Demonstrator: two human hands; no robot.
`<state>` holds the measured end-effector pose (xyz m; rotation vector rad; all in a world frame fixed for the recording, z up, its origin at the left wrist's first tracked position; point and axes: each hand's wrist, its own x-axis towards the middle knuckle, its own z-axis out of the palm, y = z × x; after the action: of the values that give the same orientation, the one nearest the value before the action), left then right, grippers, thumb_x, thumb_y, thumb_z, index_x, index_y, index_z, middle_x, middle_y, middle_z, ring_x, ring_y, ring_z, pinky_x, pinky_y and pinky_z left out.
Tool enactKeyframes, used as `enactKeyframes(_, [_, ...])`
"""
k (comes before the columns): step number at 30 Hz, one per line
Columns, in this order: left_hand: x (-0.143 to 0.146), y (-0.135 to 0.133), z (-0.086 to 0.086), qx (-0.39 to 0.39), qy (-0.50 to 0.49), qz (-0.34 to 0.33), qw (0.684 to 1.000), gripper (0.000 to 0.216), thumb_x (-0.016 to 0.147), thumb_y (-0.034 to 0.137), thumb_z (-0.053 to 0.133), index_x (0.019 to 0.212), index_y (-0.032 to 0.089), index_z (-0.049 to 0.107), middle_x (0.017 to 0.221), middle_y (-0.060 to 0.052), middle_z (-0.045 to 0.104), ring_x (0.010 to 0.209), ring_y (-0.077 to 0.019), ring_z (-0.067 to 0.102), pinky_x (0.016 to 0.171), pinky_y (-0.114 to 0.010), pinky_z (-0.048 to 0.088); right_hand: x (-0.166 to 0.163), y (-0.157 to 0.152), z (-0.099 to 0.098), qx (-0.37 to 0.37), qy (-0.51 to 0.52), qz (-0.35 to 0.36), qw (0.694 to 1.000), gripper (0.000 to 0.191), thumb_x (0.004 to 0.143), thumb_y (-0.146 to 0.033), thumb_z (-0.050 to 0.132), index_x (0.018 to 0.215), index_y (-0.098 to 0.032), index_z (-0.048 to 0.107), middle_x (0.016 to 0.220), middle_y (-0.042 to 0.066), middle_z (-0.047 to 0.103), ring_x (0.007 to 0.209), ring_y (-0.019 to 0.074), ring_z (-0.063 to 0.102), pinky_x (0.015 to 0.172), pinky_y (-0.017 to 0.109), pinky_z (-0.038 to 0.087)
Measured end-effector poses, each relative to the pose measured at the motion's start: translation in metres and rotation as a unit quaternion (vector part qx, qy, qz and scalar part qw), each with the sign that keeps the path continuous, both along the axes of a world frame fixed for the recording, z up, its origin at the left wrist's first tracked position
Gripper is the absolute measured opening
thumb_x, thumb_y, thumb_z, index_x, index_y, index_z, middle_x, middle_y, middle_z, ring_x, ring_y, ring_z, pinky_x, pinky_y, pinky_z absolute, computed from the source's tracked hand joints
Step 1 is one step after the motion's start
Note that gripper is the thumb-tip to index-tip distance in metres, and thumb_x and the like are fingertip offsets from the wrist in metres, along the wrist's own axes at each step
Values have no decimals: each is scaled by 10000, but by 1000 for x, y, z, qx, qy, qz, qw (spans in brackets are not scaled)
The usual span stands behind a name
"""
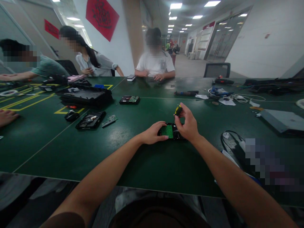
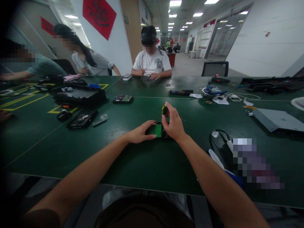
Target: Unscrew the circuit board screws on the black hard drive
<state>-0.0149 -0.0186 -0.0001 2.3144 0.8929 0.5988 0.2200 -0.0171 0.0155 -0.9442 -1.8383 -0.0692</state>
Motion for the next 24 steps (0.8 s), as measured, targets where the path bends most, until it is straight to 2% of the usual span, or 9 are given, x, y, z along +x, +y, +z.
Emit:
enactKeyframes(5, [-1,0,0,6,-2,-7,1000,745,847,542,709,1438,163,461,1545,-173,439,1420,-309,453,1202,-465,381,1,0,1,12,-7,-17,1000,725,950,-311,606,1592,-316,269,1352,125,573,937,276,684,893,540,608])
enactKeyframes(12, [-2,2,-1,-17,1,-4,1000,754,831,568,720,1443,211,464,1567,-144,426,1445,-326,432,1205,-492,375,0,-1,3,-3,-5,-11,1000,726,967,-292,553,1612,-306,219,1425,136,553,1073,303,680,961,547,586])
enactKeyframes(16, [-1,1,0,-10,-6,-4,1000,743,828,560,728,1431,205,478,1563,-149,434,1437,-329,439,1206,-495,369,1,1,0,9,-3,-27,1000,706,948,-326,609,1580,-282,296,1360,149,573,1006,298,688,901,538,614])
enactKeyframes(21, [-1,1,-1,-13,-6,-4,1000,748,828,559,730,1436,207,473,1563,-152,434,1447,-337,425,1204,-504,365,2,2,-1,2,1,-15,1000,699,964,-282,573,1590,-267,261,1354,142,586,1028,286,690,930,512,604])
enactKeyframes(24, [-1,3,-3,-7,-5,-6,1000,764,834,569,720,1445,188,464,1565,-170,426,1451,-335,417,1211,-502,355,2,1,0,10,1,-20,1000,694,949,-294,609,1570,-277,300,1286,133,598,958,272,687,866,493,621])
